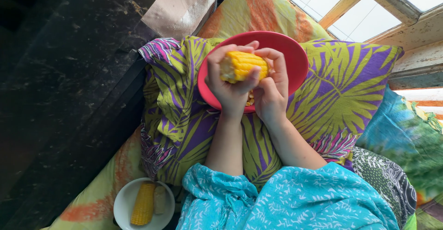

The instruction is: The person holds a cooked corn cob over a red bowl and removes kernels by hand, letting them fall into the bowl. The person rotates the cob and continues removing kernels until the cob is mostly bare.

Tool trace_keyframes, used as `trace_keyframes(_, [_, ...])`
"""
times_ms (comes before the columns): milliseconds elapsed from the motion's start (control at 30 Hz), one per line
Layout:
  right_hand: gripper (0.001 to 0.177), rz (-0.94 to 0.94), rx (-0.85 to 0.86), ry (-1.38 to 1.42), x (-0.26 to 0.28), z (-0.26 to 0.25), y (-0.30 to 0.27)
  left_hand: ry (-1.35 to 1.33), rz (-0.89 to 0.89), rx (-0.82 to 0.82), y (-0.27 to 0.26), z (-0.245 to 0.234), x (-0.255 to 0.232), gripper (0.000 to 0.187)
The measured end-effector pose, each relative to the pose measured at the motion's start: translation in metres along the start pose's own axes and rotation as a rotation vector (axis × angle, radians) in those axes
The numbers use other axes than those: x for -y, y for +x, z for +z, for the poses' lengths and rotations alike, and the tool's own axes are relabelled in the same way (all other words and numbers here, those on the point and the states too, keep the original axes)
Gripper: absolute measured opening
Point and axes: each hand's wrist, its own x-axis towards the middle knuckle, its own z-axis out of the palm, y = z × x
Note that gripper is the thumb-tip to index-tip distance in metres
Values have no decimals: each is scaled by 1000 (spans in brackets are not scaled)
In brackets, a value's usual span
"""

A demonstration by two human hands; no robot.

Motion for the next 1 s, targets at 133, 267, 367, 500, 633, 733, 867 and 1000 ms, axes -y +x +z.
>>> trace_keyframes(133, [58, 135, 47, 73, 3, 0, 0, -72, -65, -124, 3, -7, -5, 49])
trace_keyframes(267, [64, 166, 108, 53, 5, 3, 0, -142, -134, -203, 6, -11, -7, 46])
trace_keyframes(367, [63, 150, 127, 59, 4, 7, 3, -185, -165, -233, 10, -11, -6, 45])
trace_keyframes(500, [61, 145, 92, -13, 4, 6, 2, -153, -196, -220, 9, -13, -6, 47])
trace_keyframes(633, [57, 192, 98, 16, 7, 3, 4, -136, -192, -210, 8, -14, -4, 49])
trace_keyframes(733, [52, 204, 108, 35, 9, -1, 8, -55, -151, -156, 7, -12, -5, 52])
trace_keyframes(867, [47, 174, 89, 35, 8, -5, 9, 169, -38, -57, 4, -11, -7, 53])
trace_keyframes(1000, [41, 166, 56, 0, 6, -8, 6, 225, 6, -13, 2, -10, -4, 54])
